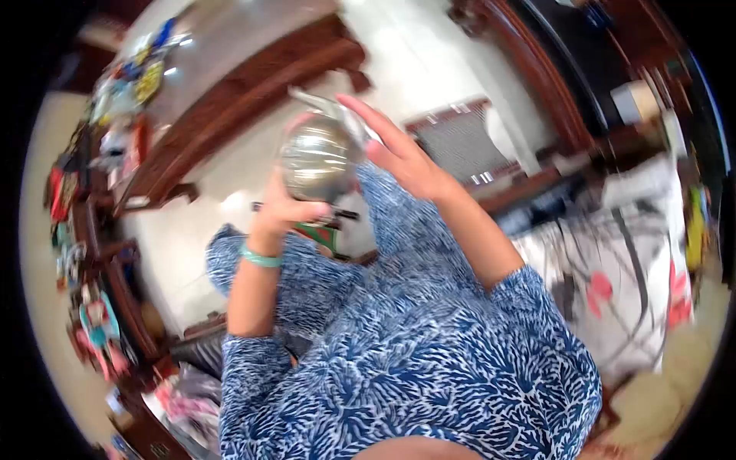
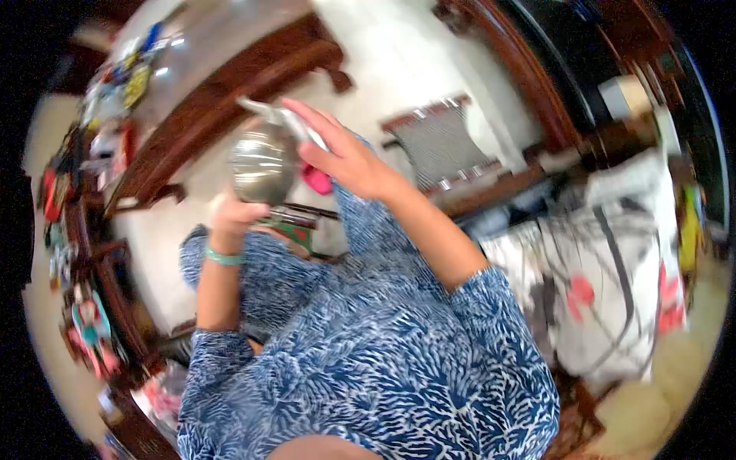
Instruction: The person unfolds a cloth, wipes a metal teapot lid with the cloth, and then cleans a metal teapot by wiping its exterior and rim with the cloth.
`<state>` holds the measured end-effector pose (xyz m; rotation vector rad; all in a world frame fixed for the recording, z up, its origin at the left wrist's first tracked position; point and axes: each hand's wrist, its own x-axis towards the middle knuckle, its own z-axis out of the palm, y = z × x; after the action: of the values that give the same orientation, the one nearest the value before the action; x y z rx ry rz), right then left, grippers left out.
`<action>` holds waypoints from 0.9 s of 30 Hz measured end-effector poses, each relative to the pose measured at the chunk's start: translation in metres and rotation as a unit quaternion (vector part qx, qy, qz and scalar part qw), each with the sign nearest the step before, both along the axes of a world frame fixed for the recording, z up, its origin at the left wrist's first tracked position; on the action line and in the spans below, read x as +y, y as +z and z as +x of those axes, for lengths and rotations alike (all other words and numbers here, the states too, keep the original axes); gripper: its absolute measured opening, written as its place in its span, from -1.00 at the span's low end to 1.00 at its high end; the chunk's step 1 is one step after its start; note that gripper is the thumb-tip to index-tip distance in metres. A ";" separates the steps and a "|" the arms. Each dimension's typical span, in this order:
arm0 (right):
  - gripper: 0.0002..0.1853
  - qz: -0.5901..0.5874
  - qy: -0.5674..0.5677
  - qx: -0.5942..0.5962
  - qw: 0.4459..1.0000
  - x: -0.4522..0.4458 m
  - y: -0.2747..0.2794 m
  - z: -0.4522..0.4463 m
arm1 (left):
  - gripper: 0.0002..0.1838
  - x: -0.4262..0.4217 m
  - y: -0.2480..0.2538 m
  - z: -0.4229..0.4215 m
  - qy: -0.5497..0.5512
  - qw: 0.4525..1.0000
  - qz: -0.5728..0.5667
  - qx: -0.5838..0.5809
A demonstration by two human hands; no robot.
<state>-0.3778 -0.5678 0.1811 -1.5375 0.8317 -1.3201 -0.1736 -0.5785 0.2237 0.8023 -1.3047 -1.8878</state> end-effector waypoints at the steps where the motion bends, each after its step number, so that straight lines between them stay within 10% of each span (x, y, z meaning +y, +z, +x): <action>1: -0.32 0.013 0.034 -0.065 0.997 -0.005 -0.001 0.018 | 0.20 0.001 -0.005 0.006 0.029 0.999 -0.037 0.010; 5: -0.57 0.254 0.139 -0.332 0.898 -0.041 -0.006 0.070 | 0.17 0.004 0.013 0.035 0.111 0.992 -0.047 0.040; 9: -0.73 0.298 0.047 -0.311 0.901 -0.045 0.024 0.065 | 0.07 0.002 0.026 0.038 0.109 0.991 -0.022 0.074; 12: -0.71 0.100 -0.188 -0.189 0.959 -0.044 0.045 0.063 | 0.00 0.000 0.032 0.044 0.134 0.987 0.026 0.080; 17: -0.66 -0.267 -0.122 0.157 0.943 -0.004 0.079 0.076 | -0.04 -0.003 0.026 0.042 0.174 0.972 0.000 0.160; 22: -0.69 -0.334 -0.145 0.220 0.905 -0.031 0.113 0.091 | 0.21 -0.009 0.031 0.043 0.197 0.968 -0.145 0.054; 27: -0.79 -0.241 -0.039 0.023 0.969 -0.058 0.108 0.100 | 0.21 -0.007 0.040 0.044 0.228 0.955 -0.174 0.076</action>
<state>-0.2773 -0.6257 0.2892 -1.9309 0.6285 -1.6323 -0.1299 -0.5852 0.2633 0.6853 -1.1883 -1.2847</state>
